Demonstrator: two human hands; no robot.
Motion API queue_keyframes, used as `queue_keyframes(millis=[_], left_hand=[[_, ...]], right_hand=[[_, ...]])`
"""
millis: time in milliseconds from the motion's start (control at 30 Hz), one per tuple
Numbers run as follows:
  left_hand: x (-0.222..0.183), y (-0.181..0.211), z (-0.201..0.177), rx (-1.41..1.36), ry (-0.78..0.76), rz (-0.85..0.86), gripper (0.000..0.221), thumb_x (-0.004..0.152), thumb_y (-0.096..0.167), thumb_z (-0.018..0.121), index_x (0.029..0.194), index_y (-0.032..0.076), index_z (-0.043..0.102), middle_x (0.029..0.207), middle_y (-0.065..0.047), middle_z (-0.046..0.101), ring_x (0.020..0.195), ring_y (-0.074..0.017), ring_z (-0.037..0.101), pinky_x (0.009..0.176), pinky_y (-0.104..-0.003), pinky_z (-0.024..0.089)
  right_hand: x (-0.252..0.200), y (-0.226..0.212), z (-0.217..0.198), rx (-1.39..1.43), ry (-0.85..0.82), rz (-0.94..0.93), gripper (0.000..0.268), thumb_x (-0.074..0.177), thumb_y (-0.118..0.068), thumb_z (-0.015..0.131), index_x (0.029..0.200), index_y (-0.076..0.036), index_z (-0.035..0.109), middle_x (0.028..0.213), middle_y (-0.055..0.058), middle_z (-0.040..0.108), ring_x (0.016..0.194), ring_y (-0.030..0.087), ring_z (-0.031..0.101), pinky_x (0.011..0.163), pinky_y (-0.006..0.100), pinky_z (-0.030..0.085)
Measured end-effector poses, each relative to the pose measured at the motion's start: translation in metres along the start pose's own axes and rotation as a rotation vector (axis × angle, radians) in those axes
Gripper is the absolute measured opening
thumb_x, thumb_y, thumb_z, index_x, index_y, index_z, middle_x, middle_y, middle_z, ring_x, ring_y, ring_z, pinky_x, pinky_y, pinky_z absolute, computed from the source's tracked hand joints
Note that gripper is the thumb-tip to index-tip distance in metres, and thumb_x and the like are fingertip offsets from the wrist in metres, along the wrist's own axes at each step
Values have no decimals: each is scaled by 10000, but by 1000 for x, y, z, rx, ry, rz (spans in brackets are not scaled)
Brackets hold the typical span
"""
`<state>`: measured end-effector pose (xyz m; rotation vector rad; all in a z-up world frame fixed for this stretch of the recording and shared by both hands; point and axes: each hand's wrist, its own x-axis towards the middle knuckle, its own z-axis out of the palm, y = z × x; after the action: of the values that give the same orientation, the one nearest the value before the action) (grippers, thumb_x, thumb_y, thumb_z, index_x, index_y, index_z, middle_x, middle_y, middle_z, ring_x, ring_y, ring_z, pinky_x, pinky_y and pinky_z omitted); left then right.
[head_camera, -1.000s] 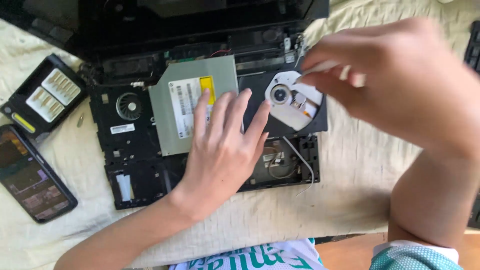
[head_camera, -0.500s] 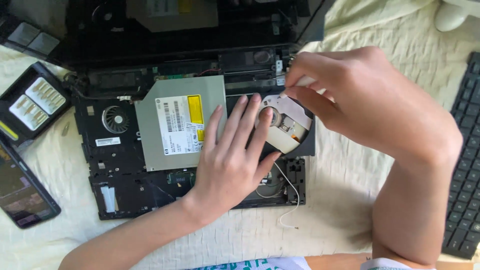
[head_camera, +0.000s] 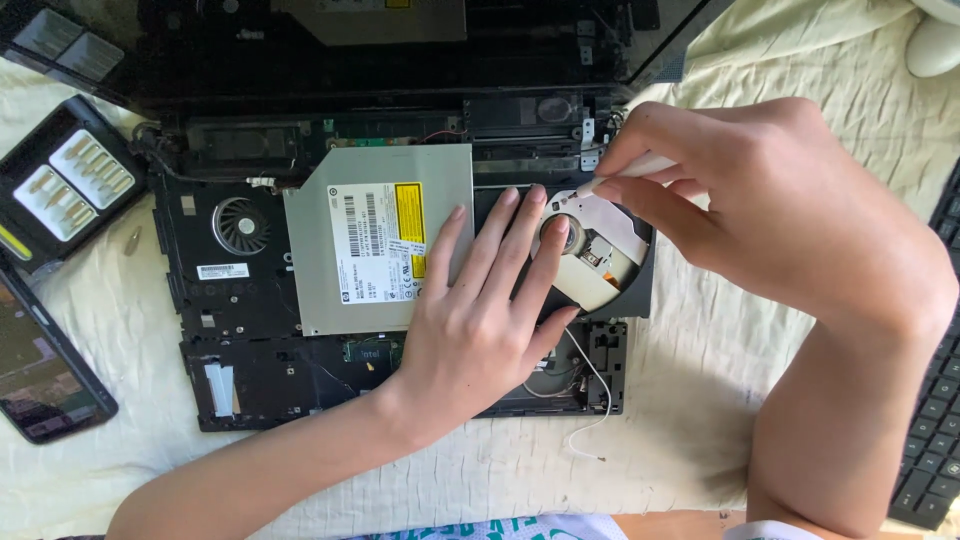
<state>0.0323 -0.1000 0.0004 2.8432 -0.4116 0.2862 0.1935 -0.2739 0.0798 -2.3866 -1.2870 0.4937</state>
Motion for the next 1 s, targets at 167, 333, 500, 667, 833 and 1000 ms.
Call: queue_keyframes(millis=[167, 333, 500, 667, 833, 1000], left_hand=[[-1, 1, 1, 10, -11, -3, 616, 1083, 492, 634, 1499, 47, 542, 1559, -201, 482, 1451, -331, 503, 1195, -547, 414], [-1, 1, 1, 24, -8, -5, 622, 1090, 503, 617, 1502, 45, 534, 1560, -196, 488, 1453, -329, 504, 1203, -540, 403], [-1, 0, 1, 14, 0, -1, 606, 1090, 487, 628, 1493, 43, 545, 1558, -196, 485, 1453, -330, 500, 1199, -537, 407], [-1, 0, 1, 24, -3, 4, 619, 1098, 501, 610, 1502, 39, 536, 1558, -196, 494, 1456, -330, 496, 1208, -535, 393], [-1, 0, 0, 21, -3, 0, 599, 1109, 490, 566, 1506, 44, 517, 1558, -189, 498, 1449, -326, 520, 1204, -532, 406], [-2, 0, 1, 37, -37, -8, 623, 1117, 515, 534, 1539, 62, 464, 1581, -176, 477, 1467, -314, 513, 1212, -520, 403]], right_hand=[[0, 0, -1, 13, -11, -19, 73, 1002, -77, 737, 1033, -32, 688, 818, 49, 760, 779, 200, 771, 611, 320, 596], [0, 0, 2, -10, -4, -10, 95, 1011, -113, 752, 1053, -44, 702, 823, 41, 763, 749, 190, 759, 593, 312, 565], [1, 2, 4, -19, -9, 21, 89, 1025, -123, 747, 1049, -51, 700, 805, 44, 760, 768, 191, 764, 606, 319, 559], [-1, 0, 6, -40, -10, 11, 83, 1011, -113, 762, 1033, -65, 697, 836, 30, 760, 734, 188, 756, 589, 318, 542], [-1, -15, 4, -126, -17, -64, 54, 1003, -9, 722, 1035, -52, 715, 930, 55, 753, 756, 209, 734, 613, 344, 572], [-4, -25, 7, -261, -80, -15, 150, 1124, -116, 620, 991, -57, 651, 783, 24, 605, 579, 199, 590, 451, 364, 476]])
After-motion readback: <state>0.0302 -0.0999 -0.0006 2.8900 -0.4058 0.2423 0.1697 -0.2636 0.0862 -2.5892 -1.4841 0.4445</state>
